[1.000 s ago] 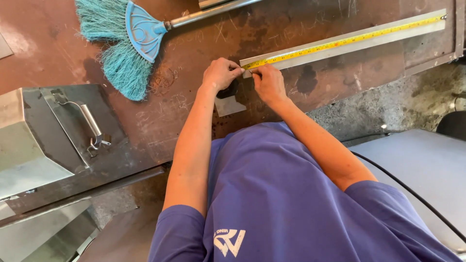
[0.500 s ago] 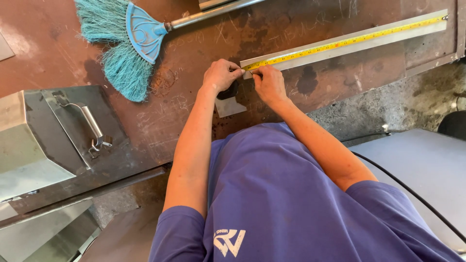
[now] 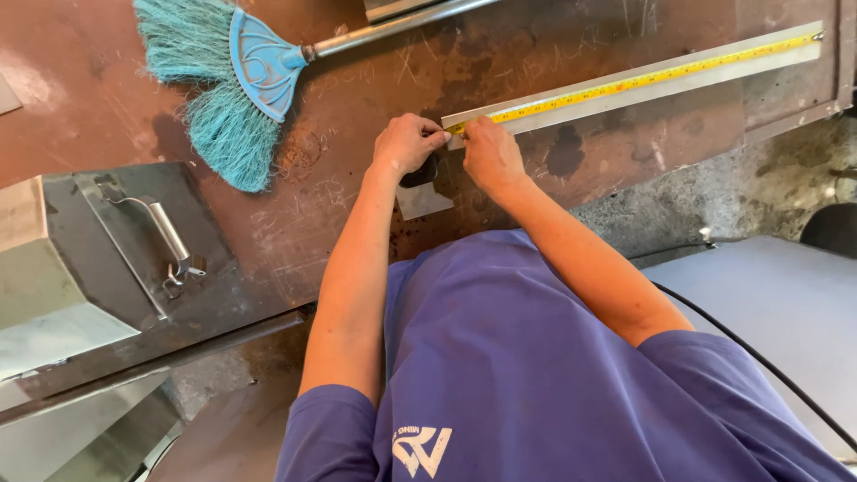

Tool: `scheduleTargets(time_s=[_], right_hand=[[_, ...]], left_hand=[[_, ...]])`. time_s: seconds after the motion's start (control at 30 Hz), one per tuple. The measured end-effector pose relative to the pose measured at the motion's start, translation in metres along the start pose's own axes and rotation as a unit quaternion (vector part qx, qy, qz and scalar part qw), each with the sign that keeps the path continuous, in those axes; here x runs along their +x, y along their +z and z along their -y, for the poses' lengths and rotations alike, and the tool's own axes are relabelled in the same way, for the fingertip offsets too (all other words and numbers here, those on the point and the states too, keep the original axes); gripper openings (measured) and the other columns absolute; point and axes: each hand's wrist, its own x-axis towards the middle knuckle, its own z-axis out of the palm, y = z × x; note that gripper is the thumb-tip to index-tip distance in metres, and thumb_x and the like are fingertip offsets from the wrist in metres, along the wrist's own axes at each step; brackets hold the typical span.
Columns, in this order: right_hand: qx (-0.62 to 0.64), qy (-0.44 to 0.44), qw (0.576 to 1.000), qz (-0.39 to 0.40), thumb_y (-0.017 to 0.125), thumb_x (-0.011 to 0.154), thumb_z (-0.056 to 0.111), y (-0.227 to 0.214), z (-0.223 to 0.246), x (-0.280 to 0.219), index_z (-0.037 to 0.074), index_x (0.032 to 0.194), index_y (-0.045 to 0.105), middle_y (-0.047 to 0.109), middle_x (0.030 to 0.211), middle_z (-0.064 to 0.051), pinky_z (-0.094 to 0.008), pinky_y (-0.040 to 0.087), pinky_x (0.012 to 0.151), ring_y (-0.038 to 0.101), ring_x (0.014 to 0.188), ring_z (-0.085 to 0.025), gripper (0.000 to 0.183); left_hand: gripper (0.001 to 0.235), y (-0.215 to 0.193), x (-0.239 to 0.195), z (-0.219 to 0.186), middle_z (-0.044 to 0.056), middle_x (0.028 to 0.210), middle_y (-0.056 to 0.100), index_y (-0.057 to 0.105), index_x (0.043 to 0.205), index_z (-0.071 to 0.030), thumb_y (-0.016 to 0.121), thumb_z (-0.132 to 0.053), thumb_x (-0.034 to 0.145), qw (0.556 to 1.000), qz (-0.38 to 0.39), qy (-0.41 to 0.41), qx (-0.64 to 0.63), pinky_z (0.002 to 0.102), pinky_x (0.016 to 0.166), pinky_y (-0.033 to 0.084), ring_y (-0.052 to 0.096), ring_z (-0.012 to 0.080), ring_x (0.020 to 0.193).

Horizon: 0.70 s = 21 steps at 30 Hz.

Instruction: The recorder is measuring and marking a metal profile with a tape measure and a scribe tool before preparing an angle grinder for use.

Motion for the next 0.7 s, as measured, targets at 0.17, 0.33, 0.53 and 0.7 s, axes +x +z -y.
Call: scheduleTargets(time_s=[0.17,0.33,0.53,0.7], right_hand=[[-0.063,0.002,0.995,0.081,0.068,0.085,0.010,0.017,-0.048,-0.032,0.003,0.088,0.071,0.069,0.093,-0.024,-0.053,0.053,0.079,0.067,0.090,-0.046,0.008],[0.092,0.053,0.989,0.102,0.074,0.089,0.020,0.004,-0.052,-0.062,0.004,0.096,0.078,0.075,0.093,-0.022,-0.045,0.057,0.081,0.073,0.090,-0.038,0.019],[0.310,0.105,0.945,0.012,0.081,0.094,0.030,-0.003,-0.080,-0.052,-0.001,0.106,0.073,0.076,0.086,-0.006,-0.028,0.055,0.067,0.069,0.076,-0.012,0.035],[0.635,0.294,0.704,-0.118,0.072,0.093,0.026,-0.088,-0.062,-0.035,0.009,0.117,0.065,0.046,0.059,0.005,-0.025,0.025,0.035,0.034,0.038,-0.004,0.030]], left_hand=[[0.030,0.001,-0.008,-0.005,0.010,0.101,0.077,0.081,0.105,-0.022,0.072,-0.045,0.087,1.000,-0.005,0.007,0.012,0.043,0.085,0.055,0.072,0.0317,0.098],[0.030,-0.001,-0.013,0.000,0.010,0.103,0.076,0.083,0.103,-0.025,0.072,-0.046,0.083,1.000,-0.013,0.009,0.018,0.045,0.085,0.054,0.070,0.0330,0.098],[0.034,0.006,-0.018,-0.005,0.015,0.094,0.076,0.081,0.098,-0.016,0.072,-0.046,0.087,0.995,-0.033,0.067,0.063,0.047,0.080,0.055,0.070,0.0364,0.093],[0.036,0.018,-0.037,-0.005,0.011,0.071,0.071,0.078,0.088,-0.004,0.071,-0.039,0.089,0.984,0.048,0.150,-0.086,0.037,0.064,0.051,0.064,0.0197,0.064]])
